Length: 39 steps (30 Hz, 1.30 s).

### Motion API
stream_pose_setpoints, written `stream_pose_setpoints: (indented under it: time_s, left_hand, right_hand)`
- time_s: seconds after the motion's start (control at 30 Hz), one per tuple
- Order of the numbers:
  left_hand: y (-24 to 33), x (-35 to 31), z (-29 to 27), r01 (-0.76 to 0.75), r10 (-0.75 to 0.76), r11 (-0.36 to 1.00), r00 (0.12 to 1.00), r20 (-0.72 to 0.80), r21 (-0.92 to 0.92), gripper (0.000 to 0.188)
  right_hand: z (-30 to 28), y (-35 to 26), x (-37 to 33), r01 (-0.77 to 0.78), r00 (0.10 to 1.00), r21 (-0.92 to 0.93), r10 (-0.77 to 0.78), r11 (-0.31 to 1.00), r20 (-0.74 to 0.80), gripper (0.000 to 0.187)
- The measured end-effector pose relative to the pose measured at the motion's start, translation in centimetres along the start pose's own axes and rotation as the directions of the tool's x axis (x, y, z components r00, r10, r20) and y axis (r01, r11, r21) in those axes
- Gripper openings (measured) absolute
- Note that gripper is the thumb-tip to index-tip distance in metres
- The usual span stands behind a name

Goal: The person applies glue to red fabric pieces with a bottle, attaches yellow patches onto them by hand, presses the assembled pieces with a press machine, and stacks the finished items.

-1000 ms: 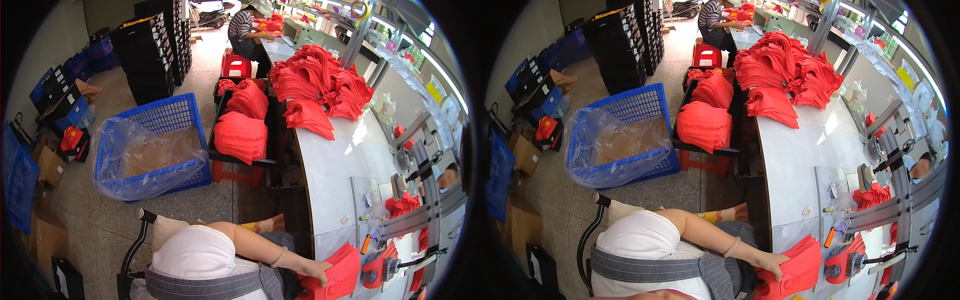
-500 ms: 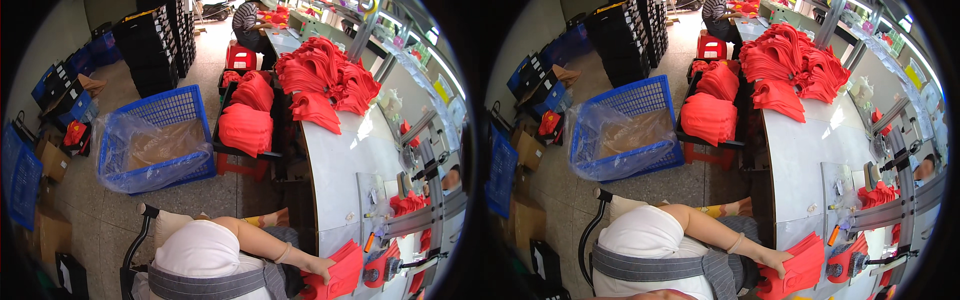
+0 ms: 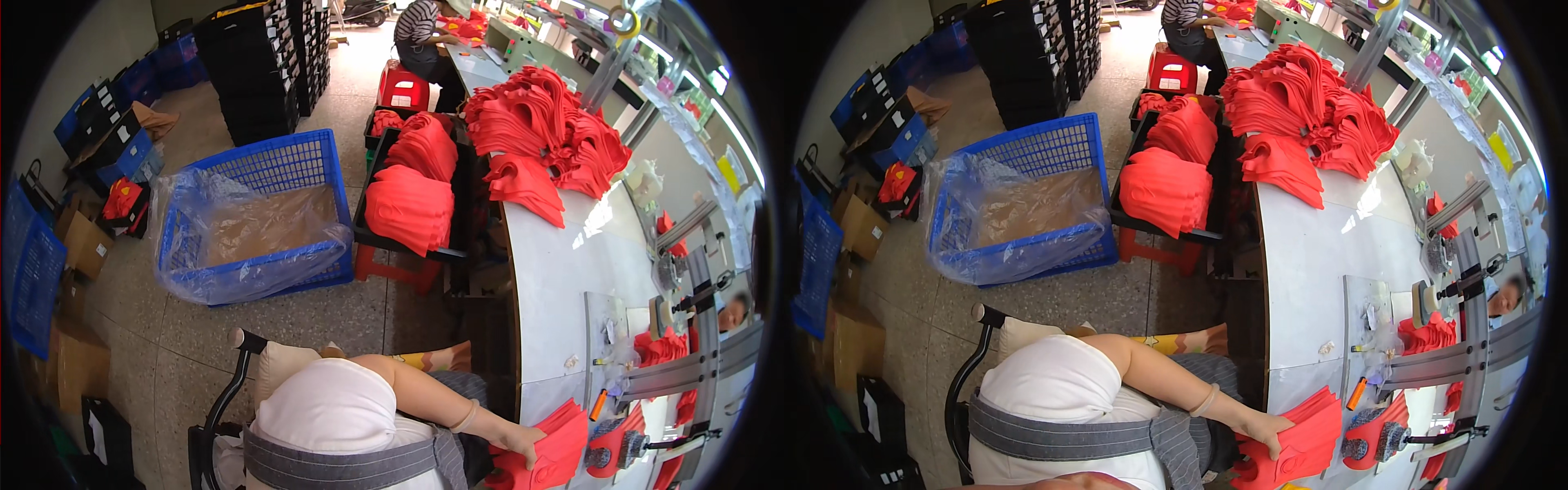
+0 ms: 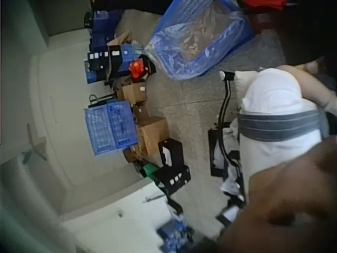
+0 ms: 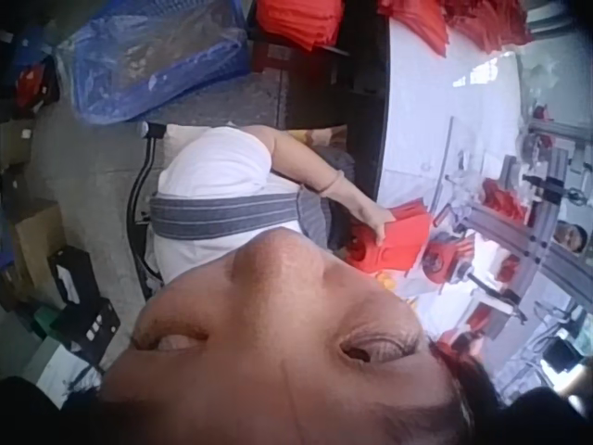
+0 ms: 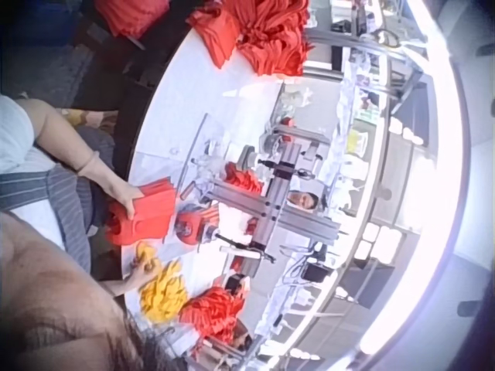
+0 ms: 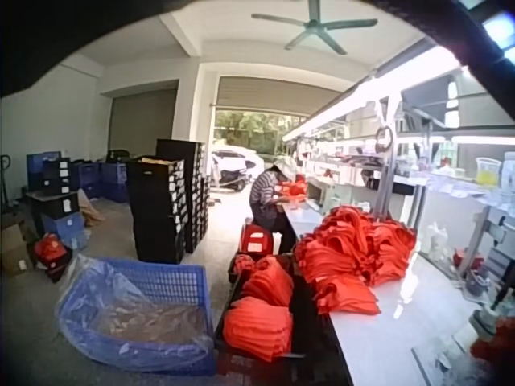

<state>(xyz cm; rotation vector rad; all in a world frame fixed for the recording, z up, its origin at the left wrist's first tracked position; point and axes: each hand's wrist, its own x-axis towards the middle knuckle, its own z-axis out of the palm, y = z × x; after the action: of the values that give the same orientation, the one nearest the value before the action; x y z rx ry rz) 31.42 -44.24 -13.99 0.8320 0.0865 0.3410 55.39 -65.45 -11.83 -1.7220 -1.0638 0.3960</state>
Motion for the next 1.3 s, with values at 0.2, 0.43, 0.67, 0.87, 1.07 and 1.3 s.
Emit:
stream_pose_setpoints:
  time_s: [0.2, 0.43, 0.67, 0.87, 1.07, 1.3]
  left_hand:
    - [-0.3, 0.3, -0.3, -0.007, 0.007, 1.0, 1.0, 0.015, -0.001, 0.063]
    - [-0.1, 0.6, -0.6, 0.008, -0.008, 1.0, 1.0, 0.026, -0.008, 0.063]
    - [-0.2, 0.5, -0.1, 0.011, -0.01, 0.999, 0.999, 0.03, -0.033, 0.061]
    - [0.3, -0.4, 0.5, 0.014, -0.013, 1.0, 0.999, 0.03, -0.01, 0.055]
    - [1.0, -1.5, 0.4, 0.013, -0.004, 0.999, 0.986, -0.167, 0.048, 0.052]
    - [2.3, -1.7, 2.3, 0.043, -0.018, 0.991, 0.982, -0.188, 0.128, 0.051]
  right_hand:
    - [0.4, -1.8, 0.0, -0.063, 0.997, 0.047, 0.061, 0.997, 0.038, 0.031]
    - [0.1, 1.7, 6.2, 0.871, 0.015, 0.469, -0.963, 0.145, 0.269, 0.031]
    - [-0.7, 3.4, 7.4, 0.939, -0.017, 0.338, -0.976, 0.059, 0.218, 0.029]
    - [0.1, -3.0, -0.7, -0.105, 0.994, 0.073, 0.107, 0.992, -0.016, 0.038]
    - [-2.7, 2.7, -2.7, -0.042, 0.965, 0.671, 0.203, 0.741, -0.163, 0.044]
    - [-1.1, 1.0, -4.8, -0.355, 0.883, 0.204, 0.399, 0.912, -0.247, 0.033]
